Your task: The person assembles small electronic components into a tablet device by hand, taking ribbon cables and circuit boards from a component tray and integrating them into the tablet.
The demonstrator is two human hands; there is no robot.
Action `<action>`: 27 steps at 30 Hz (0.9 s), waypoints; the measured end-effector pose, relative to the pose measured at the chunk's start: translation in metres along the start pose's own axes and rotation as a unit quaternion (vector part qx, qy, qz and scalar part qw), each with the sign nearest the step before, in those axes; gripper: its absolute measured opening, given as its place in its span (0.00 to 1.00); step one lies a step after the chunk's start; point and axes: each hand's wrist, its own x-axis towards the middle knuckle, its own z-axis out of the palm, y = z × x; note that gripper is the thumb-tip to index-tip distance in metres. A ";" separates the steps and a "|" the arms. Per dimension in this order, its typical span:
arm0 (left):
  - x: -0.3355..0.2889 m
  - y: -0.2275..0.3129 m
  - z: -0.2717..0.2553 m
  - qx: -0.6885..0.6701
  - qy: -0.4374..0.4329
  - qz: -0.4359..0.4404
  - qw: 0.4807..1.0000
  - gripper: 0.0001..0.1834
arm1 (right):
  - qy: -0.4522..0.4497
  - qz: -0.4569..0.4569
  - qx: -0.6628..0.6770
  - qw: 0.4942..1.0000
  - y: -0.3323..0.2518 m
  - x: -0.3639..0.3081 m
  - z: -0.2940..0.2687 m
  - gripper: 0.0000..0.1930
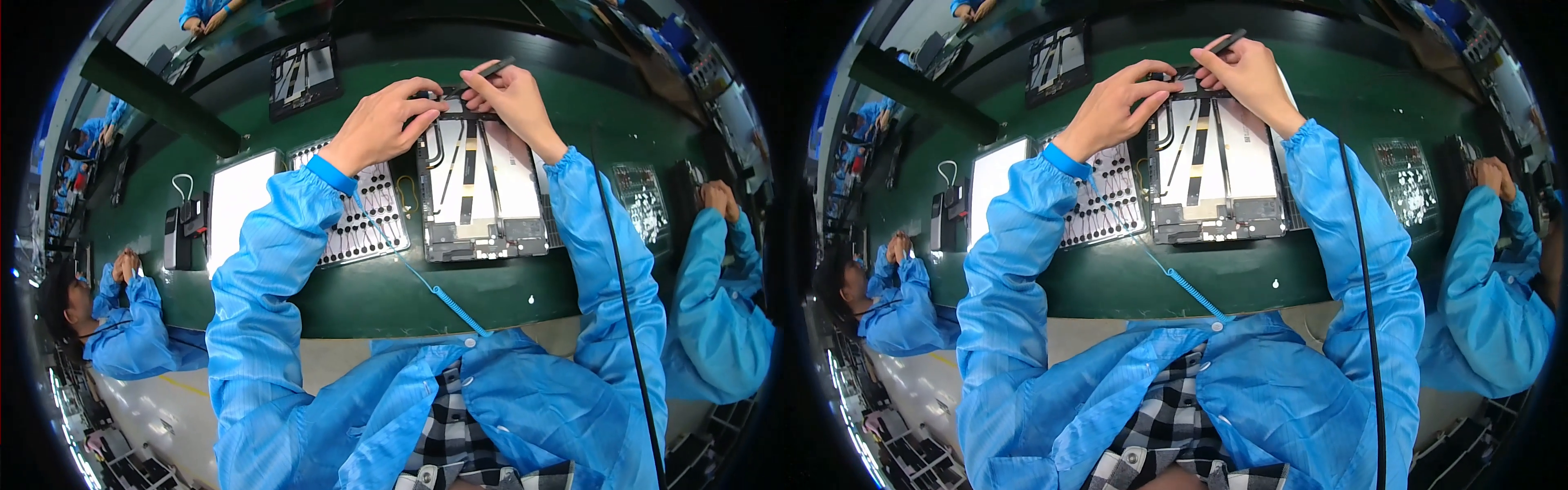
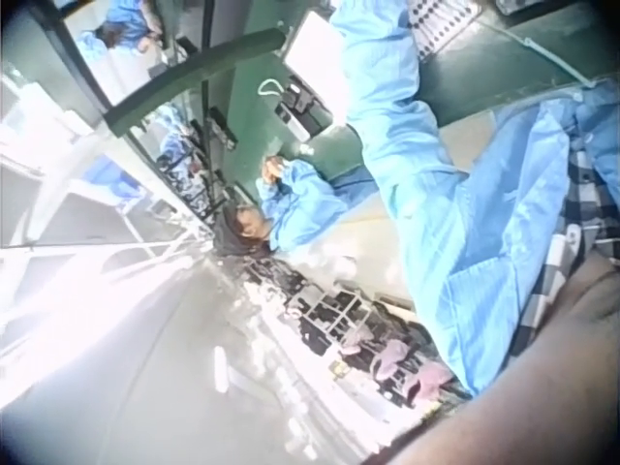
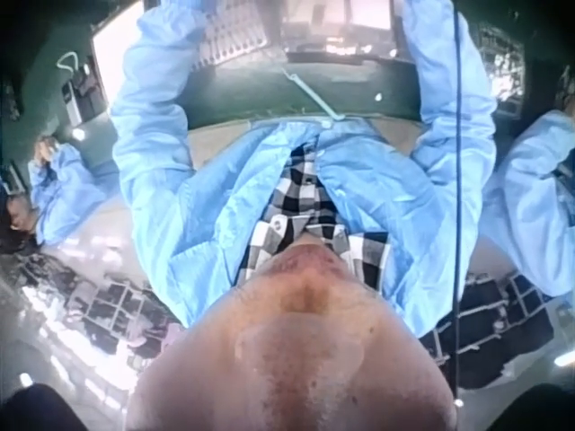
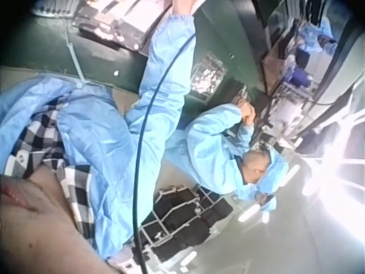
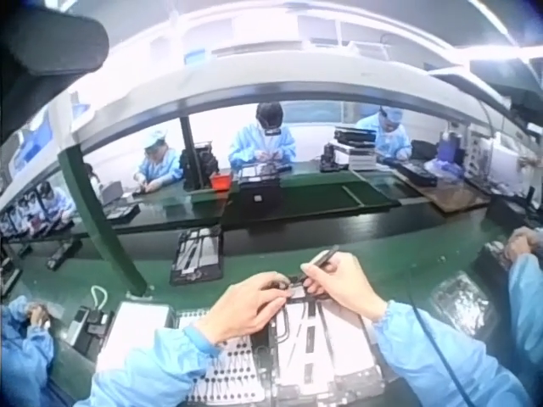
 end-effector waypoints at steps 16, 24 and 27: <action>0.096 0.130 0.082 0.117 -0.441 0.168 0.874 0.28 | 0.045 0.111 0.047 0.992 0.068 -0.162 -0.136 0.13; 0.101 0.131 0.095 0.111 -0.494 0.156 0.848 0.27 | 0.017 0.114 0.044 0.992 0.069 -0.163 -0.140 0.12; 0.103 0.128 0.096 0.130 -0.490 0.161 0.847 0.26 | 0.011 0.112 0.045 0.993 0.070 -0.160 -0.141 0.11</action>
